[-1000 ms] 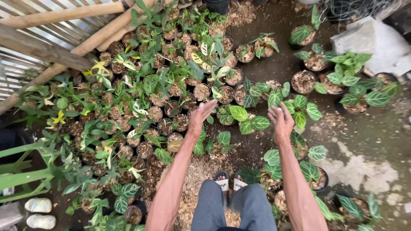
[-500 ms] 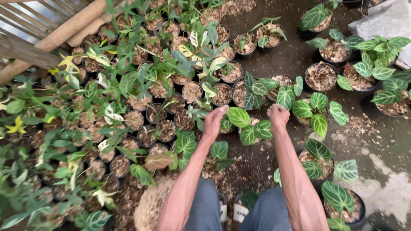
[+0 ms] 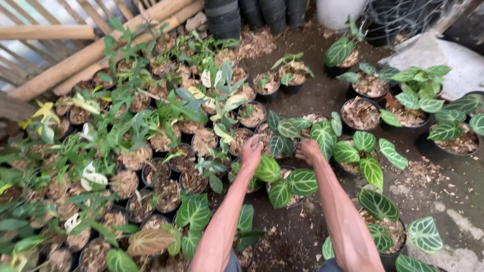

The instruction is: The person picks up a potted plant from the floor, uses a pair of shears to prune a single leaf, and then places the plant onto a shelf.

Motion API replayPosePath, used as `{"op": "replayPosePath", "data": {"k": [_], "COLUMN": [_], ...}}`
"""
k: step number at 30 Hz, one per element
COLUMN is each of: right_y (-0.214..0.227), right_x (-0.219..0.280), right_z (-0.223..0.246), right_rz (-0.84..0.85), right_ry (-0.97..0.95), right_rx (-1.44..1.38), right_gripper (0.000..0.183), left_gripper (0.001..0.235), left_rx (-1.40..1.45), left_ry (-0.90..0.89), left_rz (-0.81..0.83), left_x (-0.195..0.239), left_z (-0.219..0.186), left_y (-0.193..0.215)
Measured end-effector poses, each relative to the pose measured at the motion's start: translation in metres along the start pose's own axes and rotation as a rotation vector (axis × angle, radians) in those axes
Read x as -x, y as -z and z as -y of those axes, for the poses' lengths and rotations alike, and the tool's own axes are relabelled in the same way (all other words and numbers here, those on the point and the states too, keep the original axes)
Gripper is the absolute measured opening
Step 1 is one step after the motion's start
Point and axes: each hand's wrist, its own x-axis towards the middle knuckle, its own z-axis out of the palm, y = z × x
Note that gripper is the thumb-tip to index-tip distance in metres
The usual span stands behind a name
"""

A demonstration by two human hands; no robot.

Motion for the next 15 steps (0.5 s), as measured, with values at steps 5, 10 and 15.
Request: {"op": "replayPosePath", "data": {"k": [5,10,15], "right_y": [-0.009,-0.02,-0.028], "right_x": [-0.015,-0.024,-0.023], "right_z": [-0.011,-0.024,-0.026], "right_rz": [-0.045,-0.078,-0.189], "right_ry": [-0.039,-0.028,-0.017], "right_rx": [-0.009,0.022,0.164], "right_gripper": [0.028,0.032,0.032], "left_gripper": [0.054,0.059,0.049], "left_rx": [-0.097,-0.185,-0.042], "left_ry": [0.133,0.194,0.173], "left_rz": [0.095,0.124,0.067], "left_x": [0.014,0.032,0.04], "left_z": [-0.032,-0.066,-0.078], "left_y": [-0.013,-0.015,0.003]}}
